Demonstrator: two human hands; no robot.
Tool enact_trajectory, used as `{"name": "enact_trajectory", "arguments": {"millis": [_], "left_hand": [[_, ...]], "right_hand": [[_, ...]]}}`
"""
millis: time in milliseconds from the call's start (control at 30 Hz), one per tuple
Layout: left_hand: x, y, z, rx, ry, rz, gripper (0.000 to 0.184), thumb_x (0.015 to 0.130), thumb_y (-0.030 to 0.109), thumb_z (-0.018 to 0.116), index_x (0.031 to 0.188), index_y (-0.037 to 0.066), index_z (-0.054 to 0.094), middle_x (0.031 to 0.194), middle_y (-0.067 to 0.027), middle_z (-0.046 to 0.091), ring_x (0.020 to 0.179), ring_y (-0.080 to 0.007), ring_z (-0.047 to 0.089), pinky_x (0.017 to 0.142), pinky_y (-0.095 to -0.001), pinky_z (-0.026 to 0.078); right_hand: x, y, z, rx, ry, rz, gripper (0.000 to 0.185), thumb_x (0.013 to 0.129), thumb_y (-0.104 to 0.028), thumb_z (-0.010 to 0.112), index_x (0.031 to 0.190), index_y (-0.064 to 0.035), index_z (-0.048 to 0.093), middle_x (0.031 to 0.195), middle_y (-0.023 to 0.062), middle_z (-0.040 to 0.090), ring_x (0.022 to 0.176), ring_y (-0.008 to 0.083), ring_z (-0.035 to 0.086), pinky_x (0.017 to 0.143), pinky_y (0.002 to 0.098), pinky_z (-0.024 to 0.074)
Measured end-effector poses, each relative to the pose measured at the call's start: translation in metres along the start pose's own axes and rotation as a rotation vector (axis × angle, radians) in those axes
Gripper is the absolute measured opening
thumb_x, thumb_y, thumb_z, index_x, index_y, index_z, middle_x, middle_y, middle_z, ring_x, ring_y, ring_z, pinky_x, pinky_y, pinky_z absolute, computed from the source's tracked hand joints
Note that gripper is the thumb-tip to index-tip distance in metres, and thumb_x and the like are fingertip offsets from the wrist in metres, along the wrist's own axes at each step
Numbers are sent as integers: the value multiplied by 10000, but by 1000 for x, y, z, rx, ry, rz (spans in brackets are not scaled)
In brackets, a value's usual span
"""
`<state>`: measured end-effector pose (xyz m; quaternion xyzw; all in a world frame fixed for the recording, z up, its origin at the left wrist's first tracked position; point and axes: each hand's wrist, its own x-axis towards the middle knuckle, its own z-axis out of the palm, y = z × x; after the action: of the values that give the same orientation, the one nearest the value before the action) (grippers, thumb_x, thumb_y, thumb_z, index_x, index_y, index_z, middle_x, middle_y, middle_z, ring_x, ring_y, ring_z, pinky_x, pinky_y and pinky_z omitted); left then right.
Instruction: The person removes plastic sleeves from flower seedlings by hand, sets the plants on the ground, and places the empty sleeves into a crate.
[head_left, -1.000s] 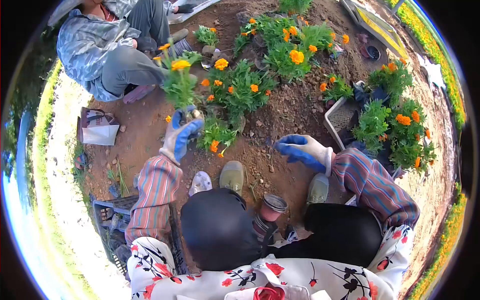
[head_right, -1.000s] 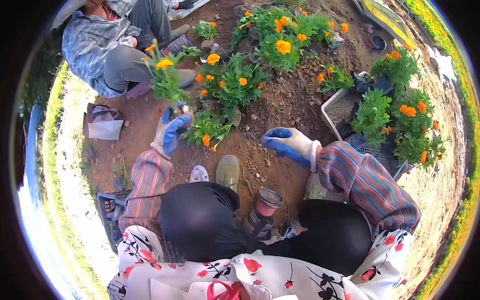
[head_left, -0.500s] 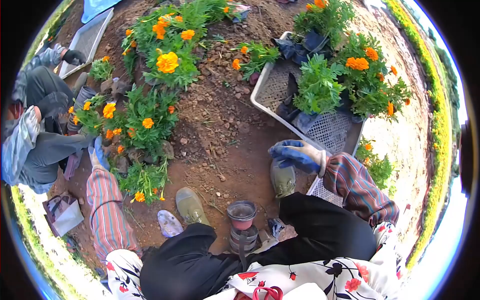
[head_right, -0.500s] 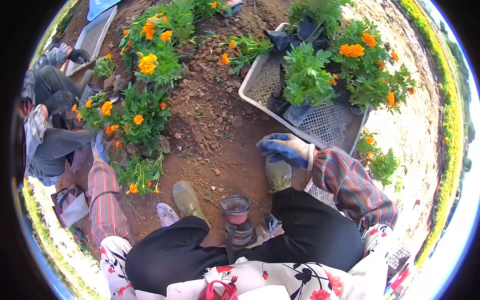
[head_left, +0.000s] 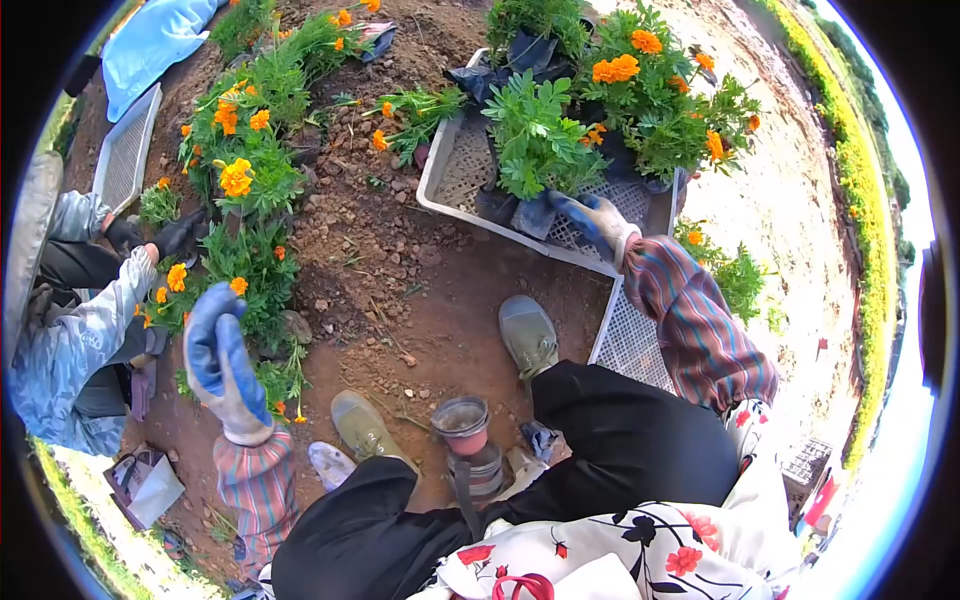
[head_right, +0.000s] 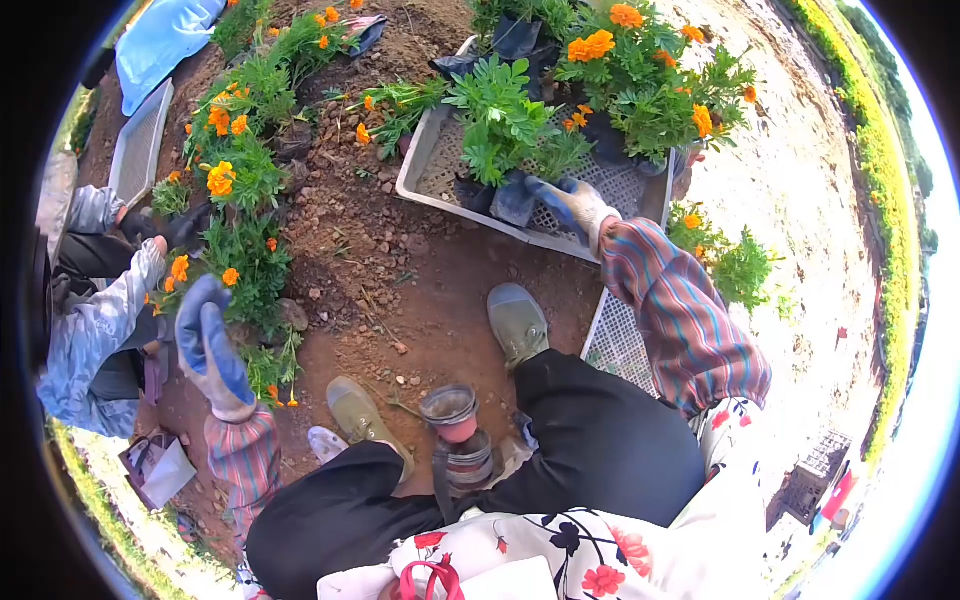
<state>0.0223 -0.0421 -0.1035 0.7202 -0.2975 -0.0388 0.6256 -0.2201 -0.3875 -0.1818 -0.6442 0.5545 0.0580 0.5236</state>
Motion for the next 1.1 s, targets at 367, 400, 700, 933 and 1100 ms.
{"name": "enact_trajectory", "arguments": {"millis": [367, 400, 700, 933, 1100], "left_hand": [[-60, -12, 88, 87, -818, -114, 192, 802, 54, 569, 981, -17, 582, 998, -90, 583, 903, -178, 566, 771, -291, 457], [-61, -14, 90, 90, -819, -119, 192, 802, 54, 569, 981, -17, 582, 998, -90, 583, 903, -178, 566, 771, -291, 457], [-65, -26, 114, -876, -564, -1171, 448, 885, 411, 459, 1187, 81, 480, 1049, -122, 571, 896, -222, 579, 735, -319, 490], [-78, -64, 106, -1412, -775, -1234, 615, 860, 551, 378, 1284, 106, 376, 1218, -90, 480, 973, -196, 553, 789, -330, 483], [-81, -58, 97, -874, -539, -851, 467, 881, 369, 481, 1242, 82, 403, 1191, -73, 482, 1040, -159, 511, 836, -326, 467]], "right_hand": [[79, 82, 10, 683, -151, -393, 257, 838, -145, 549, 1068, -32, 560, 992, 77, 584, 874, 192, 568, 746, 352, 477], [51, 56, 7, 547, -76, -475, 276, 821, -149, 580, 1067, -27, 564, 997, 70, 587, 842, 179, 566, 720, 335, 480], [-67, -16, 30, 998, -493, -331, 279, 868, -87, 494, 1129, 13, 498, 1081, 107, 562, 984, 211, 549, 862, 389, 445], [-72, -8, 117, 628, -630, -549, 366, 863, -103, 511, 1207, -3, 437, 1171, 105, 514, 1069, 180, 497, 924, 303, 388], [-57, 3, 155, 823, -837, -209, 328, 885, -159, 486, 1180, -17, 461, 1143, 93, 529, 1035, 171, 507, 921, 309, 389]]}}
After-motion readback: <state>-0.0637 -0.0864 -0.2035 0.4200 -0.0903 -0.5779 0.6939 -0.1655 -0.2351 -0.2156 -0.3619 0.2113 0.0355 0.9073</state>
